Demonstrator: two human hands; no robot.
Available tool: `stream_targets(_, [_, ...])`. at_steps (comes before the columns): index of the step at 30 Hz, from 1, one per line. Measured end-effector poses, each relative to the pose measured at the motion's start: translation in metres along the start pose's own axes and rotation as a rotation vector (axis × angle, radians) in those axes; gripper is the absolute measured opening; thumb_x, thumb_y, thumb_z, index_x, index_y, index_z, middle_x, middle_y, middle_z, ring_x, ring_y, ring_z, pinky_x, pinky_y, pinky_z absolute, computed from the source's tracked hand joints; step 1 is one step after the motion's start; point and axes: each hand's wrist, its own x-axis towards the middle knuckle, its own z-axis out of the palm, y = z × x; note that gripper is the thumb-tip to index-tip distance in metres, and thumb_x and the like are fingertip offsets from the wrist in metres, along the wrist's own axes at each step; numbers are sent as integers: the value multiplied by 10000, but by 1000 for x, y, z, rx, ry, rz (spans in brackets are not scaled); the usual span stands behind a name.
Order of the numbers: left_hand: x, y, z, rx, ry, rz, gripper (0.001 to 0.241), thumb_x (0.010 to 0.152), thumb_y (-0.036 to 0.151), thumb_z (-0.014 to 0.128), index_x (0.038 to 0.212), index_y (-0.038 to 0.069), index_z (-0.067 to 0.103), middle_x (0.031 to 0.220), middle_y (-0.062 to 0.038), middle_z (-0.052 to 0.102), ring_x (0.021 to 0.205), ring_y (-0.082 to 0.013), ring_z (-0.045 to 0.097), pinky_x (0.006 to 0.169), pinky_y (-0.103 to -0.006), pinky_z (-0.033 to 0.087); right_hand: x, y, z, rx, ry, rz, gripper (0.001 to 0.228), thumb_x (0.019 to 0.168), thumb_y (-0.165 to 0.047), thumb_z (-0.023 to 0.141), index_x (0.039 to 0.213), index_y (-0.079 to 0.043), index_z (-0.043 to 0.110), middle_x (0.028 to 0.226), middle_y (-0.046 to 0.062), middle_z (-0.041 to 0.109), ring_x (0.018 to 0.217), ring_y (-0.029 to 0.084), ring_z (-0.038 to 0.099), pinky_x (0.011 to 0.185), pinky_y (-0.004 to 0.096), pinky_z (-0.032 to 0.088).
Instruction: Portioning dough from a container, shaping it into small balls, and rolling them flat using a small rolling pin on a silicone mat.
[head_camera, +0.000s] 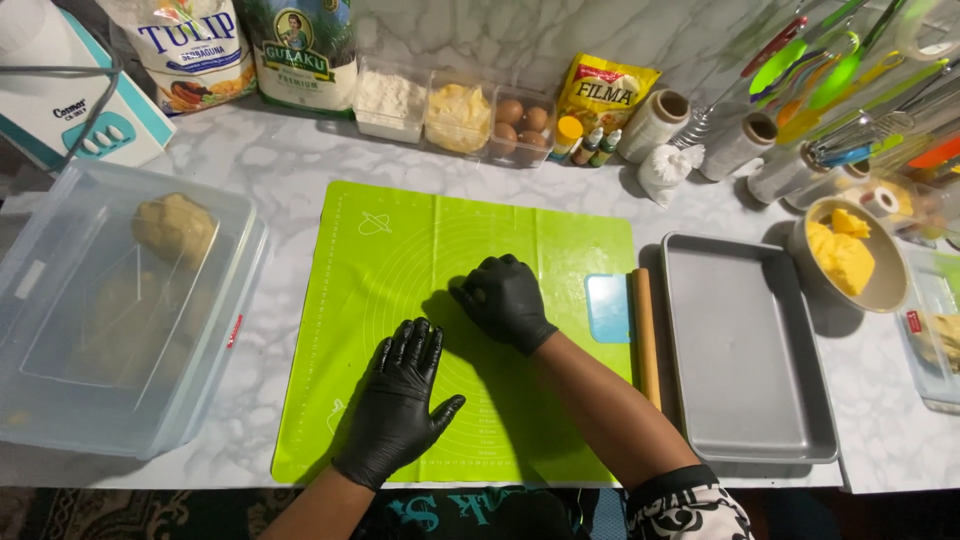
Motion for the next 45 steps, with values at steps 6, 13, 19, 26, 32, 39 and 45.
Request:
stream_targets(6, [0, 0, -7, -69, -2, -1, 946, 907, 626, 620, 1619, 85, 313, 1647, -206, 339, 1507, -389, 325, 1219, -501, 261, -36, 24, -16, 929, -19, 656, 325, 963, -366, 624, 916, -70, 750, 910, 113, 726, 847, 248, 699, 682, 325, 564])
stream_targets(13, [1, 1, -6, -59, -26, 4, 969, 898, 614, 629, 1641, 105, 272, 1679, -176, 285, 1535, -362, 271, 1253, -483, 192, -61, -10, -24, 655, -151, 308, 341, 710, -302, 946, 893, -146, 704, 954, 57, 692, 909, 247, 648, 825, 390, 501])
stream_targets(19, [1, 1, 0, -32, -24, -4, 946, 885, 632, 623, 1619, 116, 321, 1669, -182, 311, 1533, -365, 285, 1240, -505, 218, -46, 0, -16, 368, -80, 193, 222, 861, -274, 781, 940, -107, 659, 1085, 161, 672, 991, 343, 631, 840, 468, 486])
stream_targets(26, [4, 1, -8, -18, -23, 2, 948, 894, 638, 618, 1616, 102, 318, 1655, -186, 332, 1516, -365, 311, 1220, -497, 253, -43, 23, -12, 114, -164, 197, 485, 988, -537, 454, 1239, -156, 617, 1537, 236, 455, 1440, 417, 398, 1202, 646, 80])
stream_targets(32, [3, 2, -4, -24, -15, 4, 953, 884, 627, 631, 1613, 98, 321, 1650, -190, 343, 1511, -367, 322, 1216, -508, 263, -39, -12, -41, -181, -109, 113, 511, 940, -454, 607, 1375, -185, 594, 1486, 226, 530, 1392, 403, 473, 1156, 703, 192])
stream_targets(39, [1, 2, 3, 9, -18, 1, 940, 895, 633, 587, 1618, 100, 311, 1668, -172, 323, 1537, -348, 295, 1245, -505, 230, -43, -28, -21, -144, -339, 102, 651, 877, -542, 644, 1342, -86, 658, 1470, 267, 509, 1346, 530, 434, 1130, 670, 301])
stream_targets(45, [4, 2, -2, 8, -48, 1, 935, 902, 649, 588, 1611, 102, 320, 1672, -171, 316, 1542, -343, 291, 1238, -514, 239, -26, -30, -17, -139, -22, 64, 314, 905, -309, 748, 719, -58, 722, 727, 172, 667, 590, 382, 626, 612, 487, 535])
